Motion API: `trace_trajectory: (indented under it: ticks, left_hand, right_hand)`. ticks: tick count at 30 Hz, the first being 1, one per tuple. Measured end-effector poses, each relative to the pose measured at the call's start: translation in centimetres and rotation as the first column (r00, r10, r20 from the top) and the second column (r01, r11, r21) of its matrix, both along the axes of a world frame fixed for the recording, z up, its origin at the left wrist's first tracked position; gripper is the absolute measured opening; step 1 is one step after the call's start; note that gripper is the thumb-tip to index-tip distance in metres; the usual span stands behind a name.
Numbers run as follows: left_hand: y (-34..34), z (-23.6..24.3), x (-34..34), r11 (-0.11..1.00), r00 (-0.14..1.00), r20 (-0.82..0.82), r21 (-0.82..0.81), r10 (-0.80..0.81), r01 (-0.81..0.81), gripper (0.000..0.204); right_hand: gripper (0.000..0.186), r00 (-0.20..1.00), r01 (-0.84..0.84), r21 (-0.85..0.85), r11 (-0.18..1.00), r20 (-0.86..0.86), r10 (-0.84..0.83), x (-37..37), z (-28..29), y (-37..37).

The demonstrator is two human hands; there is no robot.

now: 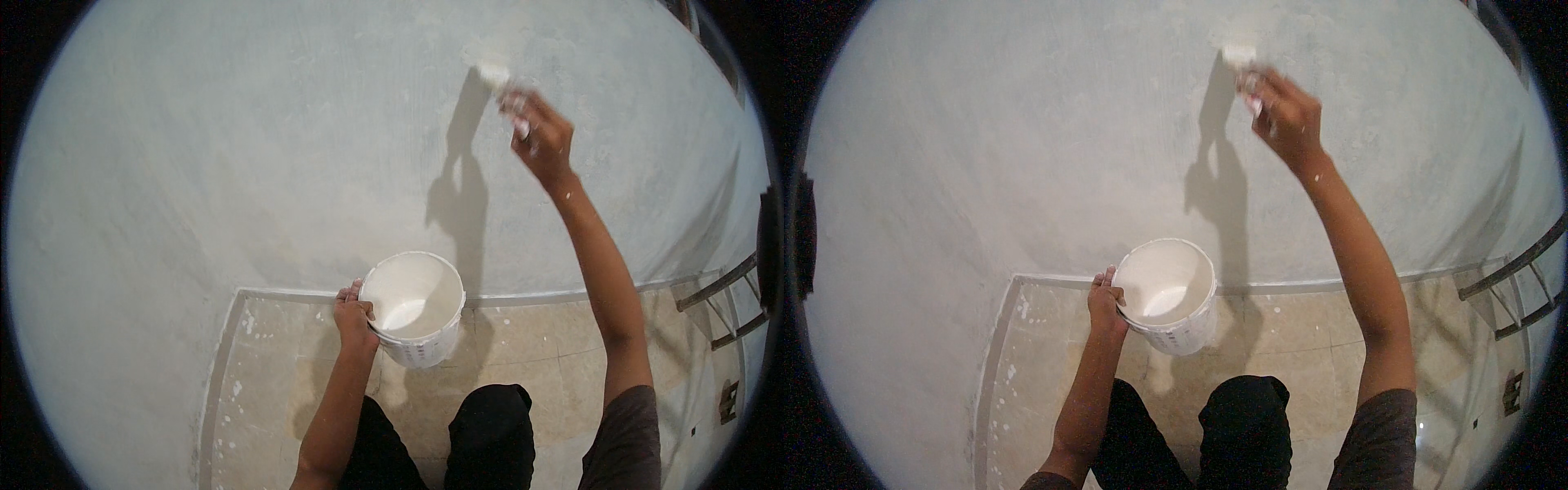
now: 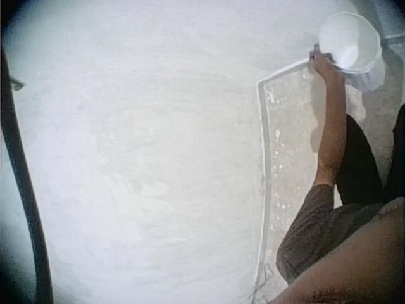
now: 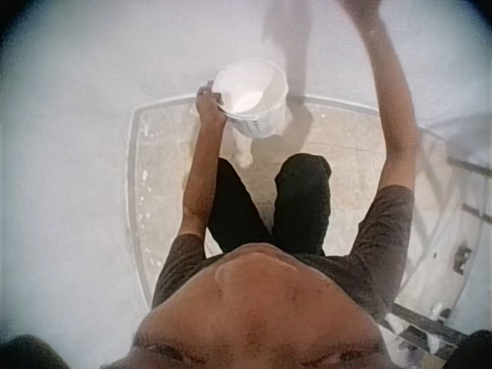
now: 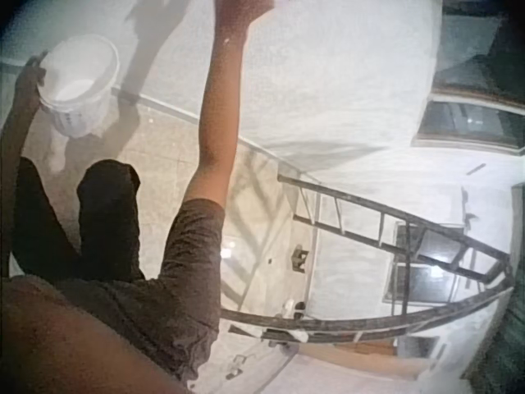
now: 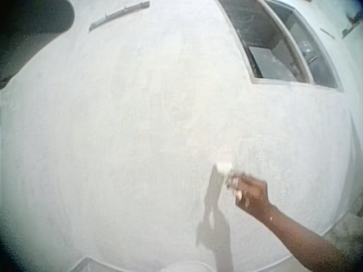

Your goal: The person mixes plaster in a bucket and applies it to a wall corner using a brush.

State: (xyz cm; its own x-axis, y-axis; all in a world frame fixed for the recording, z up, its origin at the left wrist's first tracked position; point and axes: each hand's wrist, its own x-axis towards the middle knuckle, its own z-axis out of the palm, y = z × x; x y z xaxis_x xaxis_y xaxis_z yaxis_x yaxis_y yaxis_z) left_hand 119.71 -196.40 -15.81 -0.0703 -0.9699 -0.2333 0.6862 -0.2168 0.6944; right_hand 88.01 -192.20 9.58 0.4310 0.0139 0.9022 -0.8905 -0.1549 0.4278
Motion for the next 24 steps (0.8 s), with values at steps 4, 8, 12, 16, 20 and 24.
trace_trajectory:
  ticks: [4,8,12,16,20,24]
  left_hand:
    - [0.2,0.6,-0.2,1.000,1.000,0.022,0.001,0.012,-0.012,0.065]
    - [0.2,0.7,-0.4,1.000,0.999,0.038,0.004,0.001,-0.001,0.064]
    - [-0.8,-1.3,0.1,0.990,0.989,0.070,-0.048,-0.127,0.130,0.091]
    - [-0.3,-0.2,-0.7,1.000,1.000,0.013,-0.017,-0.023,0.023,0.065]
    - [0.0,0.0,-0.5,1.000,1.000,-0.011,-0.011,-0.005,0.005,0.064]
    - [0.2,0.3,-0.3,0.999,0.999,0.034,-0.041,-0.009,0.010,0.069]
  right_hand:
    - [0.027,0.984,0.179,0.410,0.895,-0.052,-0.173,-1.6,-13.2,0.5]
    - [0.029,0.982,0.008,0.829,0.558,0.099,-0.161,1.3,-15.0,3.0]
    - [0.020,0.947,-0.272,0.651,0.708,0.310,0.079,0.1,-9.6,-1.1]
    - [0.022,0.950,-0.280,0.315,0.907,0.225,0.216,1.0,1.8,-1.7]
    - [0.033,0.999,-0.033,0.005,0.999,0.019,0.033,2.3,2.9,-1.4]
    - [0.034,0.981,0.193,0.366,0.910,-0.094,-0.171,1.8,-8.8,-1.9]
